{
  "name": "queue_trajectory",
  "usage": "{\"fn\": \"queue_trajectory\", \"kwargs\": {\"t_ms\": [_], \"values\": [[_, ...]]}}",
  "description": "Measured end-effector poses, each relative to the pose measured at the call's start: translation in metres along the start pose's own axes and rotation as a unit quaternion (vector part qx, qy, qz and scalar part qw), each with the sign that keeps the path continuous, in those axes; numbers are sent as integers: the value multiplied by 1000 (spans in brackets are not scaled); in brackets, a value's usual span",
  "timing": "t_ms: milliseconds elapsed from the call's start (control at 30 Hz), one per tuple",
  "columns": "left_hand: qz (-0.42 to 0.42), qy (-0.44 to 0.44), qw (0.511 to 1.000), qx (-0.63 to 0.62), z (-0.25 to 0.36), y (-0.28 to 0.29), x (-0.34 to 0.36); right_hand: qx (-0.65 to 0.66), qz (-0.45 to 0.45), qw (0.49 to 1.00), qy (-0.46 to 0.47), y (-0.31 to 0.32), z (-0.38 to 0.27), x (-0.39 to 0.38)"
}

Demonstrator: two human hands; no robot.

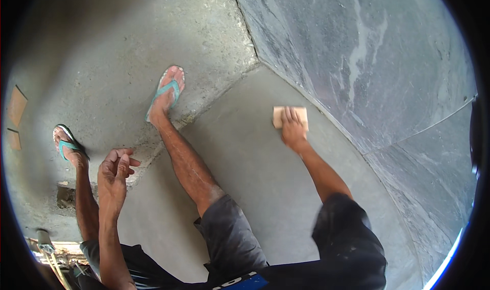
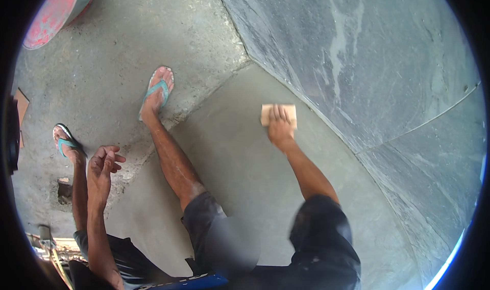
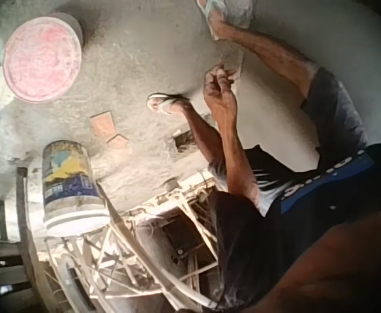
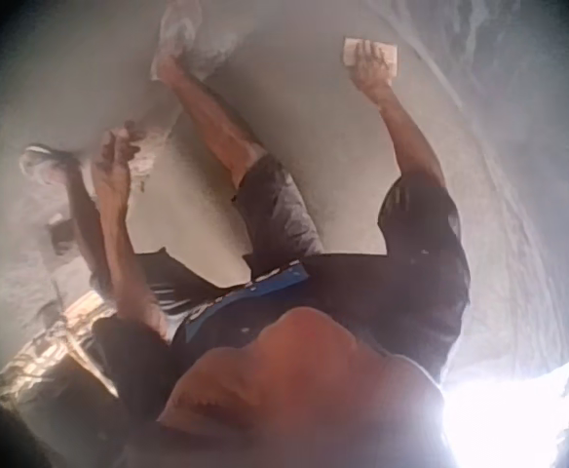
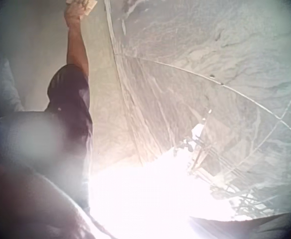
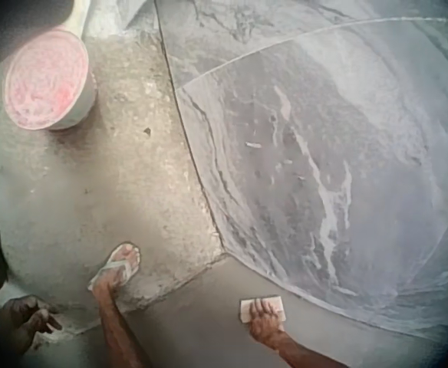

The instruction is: The person smooths a plastered wall by rubbing sandpaper across various sections of the surface by hand.

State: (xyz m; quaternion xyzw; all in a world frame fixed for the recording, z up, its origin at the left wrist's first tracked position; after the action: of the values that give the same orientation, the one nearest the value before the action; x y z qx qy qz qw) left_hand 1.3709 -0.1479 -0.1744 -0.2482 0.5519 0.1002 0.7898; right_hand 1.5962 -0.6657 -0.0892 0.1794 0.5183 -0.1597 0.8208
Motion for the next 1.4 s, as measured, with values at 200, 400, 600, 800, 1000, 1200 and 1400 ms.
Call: {"fn": "queue_trajectory", "kwargs": {"t_ms": [200, 400, 600, 800, 1000, 1200, 1400], "values": [[16, -13, 1000, -17, -11, 9, -3, -24, -14, 999, 18, -8, 1, 20], [7, -9, 999, -31, -8, 10, -10, 45, -61, 997, 34, 62, 11, -287], [3, 0, 1000, 2, 6, 7, -7, 22, 62, 997, 48, 14, -4, -140], [10, -11, 1000, 4, 6, 5, -3, -56, -35, 998, -21, -11, -29, 78], [23, -11, 1000, -18, -10, 13, -10, 27, -1, 996, 86, 15, -32, -152], [-6, 3, 1000, -9, -4, 0, -10, 36, -13, 996, 85, 33, -21, -231], [9, -12, 1000, -4, 9, -3, -3, -93, -10, 996, 9, -18, -47, 57]]}}
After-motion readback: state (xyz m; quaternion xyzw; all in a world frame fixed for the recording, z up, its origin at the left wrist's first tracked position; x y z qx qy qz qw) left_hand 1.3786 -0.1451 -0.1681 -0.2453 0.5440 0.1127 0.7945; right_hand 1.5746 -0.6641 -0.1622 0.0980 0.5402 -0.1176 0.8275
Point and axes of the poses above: each hand's wrist, its own x-axis towards the middle knuckle, its own y-axis out of the back of the hand, z = x × y, the point moved 1 cm from there along x, towards the middle knuckle, and after that the axes turned 13 degrees about -x, right-handed, at the moved point
